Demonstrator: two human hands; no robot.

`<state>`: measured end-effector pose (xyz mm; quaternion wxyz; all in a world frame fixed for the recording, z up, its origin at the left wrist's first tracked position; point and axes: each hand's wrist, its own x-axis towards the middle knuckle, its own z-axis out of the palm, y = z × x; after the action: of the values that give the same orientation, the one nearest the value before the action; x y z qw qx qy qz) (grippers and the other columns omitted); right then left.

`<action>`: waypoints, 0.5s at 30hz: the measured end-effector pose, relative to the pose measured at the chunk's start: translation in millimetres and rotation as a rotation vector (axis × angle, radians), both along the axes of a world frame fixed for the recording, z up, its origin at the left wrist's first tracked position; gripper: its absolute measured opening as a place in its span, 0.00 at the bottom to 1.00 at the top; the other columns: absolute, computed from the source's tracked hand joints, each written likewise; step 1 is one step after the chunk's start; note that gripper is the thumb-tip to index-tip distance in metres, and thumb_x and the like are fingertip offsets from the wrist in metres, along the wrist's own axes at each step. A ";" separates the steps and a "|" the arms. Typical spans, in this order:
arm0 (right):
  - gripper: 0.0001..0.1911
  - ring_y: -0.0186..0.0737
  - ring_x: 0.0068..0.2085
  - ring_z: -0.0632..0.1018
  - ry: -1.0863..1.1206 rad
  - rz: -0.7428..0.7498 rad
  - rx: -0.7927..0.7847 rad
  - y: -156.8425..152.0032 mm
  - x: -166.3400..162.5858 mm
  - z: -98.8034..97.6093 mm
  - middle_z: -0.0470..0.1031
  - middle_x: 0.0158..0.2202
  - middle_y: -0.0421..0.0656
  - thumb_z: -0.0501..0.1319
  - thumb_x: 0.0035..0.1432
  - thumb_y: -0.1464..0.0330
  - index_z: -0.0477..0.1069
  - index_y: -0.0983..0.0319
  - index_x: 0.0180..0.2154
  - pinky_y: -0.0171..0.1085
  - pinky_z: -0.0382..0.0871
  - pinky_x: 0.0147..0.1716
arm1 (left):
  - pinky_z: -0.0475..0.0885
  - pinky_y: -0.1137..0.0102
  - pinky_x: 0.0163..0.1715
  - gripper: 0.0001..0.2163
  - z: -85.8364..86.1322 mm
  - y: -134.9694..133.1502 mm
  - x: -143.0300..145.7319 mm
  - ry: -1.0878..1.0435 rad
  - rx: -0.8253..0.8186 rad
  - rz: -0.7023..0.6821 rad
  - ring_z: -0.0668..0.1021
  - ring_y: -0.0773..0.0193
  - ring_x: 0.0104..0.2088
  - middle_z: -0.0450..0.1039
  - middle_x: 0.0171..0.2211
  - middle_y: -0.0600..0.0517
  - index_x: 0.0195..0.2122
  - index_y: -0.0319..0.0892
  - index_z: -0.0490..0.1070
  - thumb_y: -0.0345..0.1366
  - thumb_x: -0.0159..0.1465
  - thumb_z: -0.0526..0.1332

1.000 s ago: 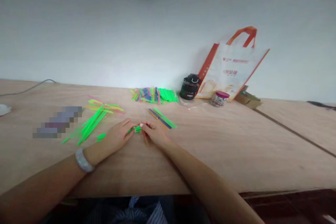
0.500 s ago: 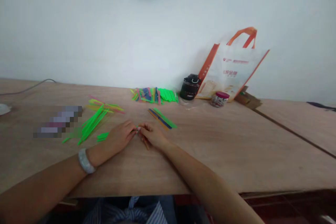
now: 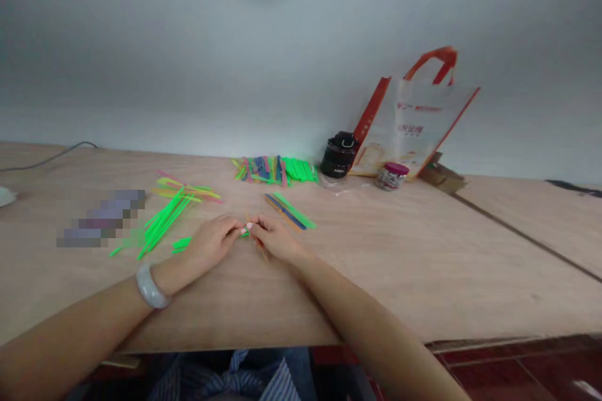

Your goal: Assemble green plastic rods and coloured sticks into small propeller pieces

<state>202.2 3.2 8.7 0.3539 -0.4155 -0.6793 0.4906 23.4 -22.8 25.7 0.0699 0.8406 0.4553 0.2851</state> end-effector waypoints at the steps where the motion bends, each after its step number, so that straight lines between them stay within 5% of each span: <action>1: 0.16 0.28 0.19 0.63 -0.005 -0.002 0.020 -0.2 0.1 1.5 0.62 0.18 0.34 0.58 0.55 0.55 0.64 0.60 0.26 0.30 0.54 0.19 | 0.69 0.68 0.37 0.08 1.0 -0.2 0.9 -0.025 -0.005 0.003 0.75 0.62 0.35 0.74 0.34 0.49 0.34 0.41 0.70 0.32 0.66 0.52; 8: 0.16 0.29 0.21 0.64 0.027 -0.017 0.046 5.4 9.3 11.9 0.63 0.20 0.35 0.58 0.54 0.55 0.65 0.61 0.27 0.31 0.56 0.21 | 0.66 0.71 0.32 0.11 9.8 -1.0 -4.6 -0.125 -0.062 0.012 0.74 0.64 0.31 0.74 0.29 0.52 0.29 0.41 0.71 0.33 0.66 0.53; 11: 0.18 0.31 0.22 0.65 0.063 -0.240 0.126 23.5 30.6 16.4 0.65 0.21 0.36 0.57 0.54 0.53 0.66 0.61 0.29 0.33 0.60 0.23 | 0.66 0.70 0.30 0.13 10.6 0.8 -12.7 -0.132 -0.071 0.076 0.73 0.64 0.28 0.73 0.27 0.51 0.27 0.40 0.70 0.35 0.66 0.52; 15: 0.17 0.38 0.29 0.70 -0.268 -0.585 0.382 51.6 63.2 12.0 0.70 0.26 0.41 0.52 0.59 0.58 0.71 0.63 0.33 0.36 0.63 0.30 | 0.69 0.69 0.36 0.10 3.0 1.4 -8.8 -0.044 0.003 -0.002 0.74 0.63 0.34 0.74 0.32 0.50 0.34 0.40 0.73 0.34 0.66 0.53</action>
<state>265.4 54.8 20.7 0.4581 -0.5792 -0.6514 0.1742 14.7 -21.4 28.7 0.0791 0.8347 0.4523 0.3040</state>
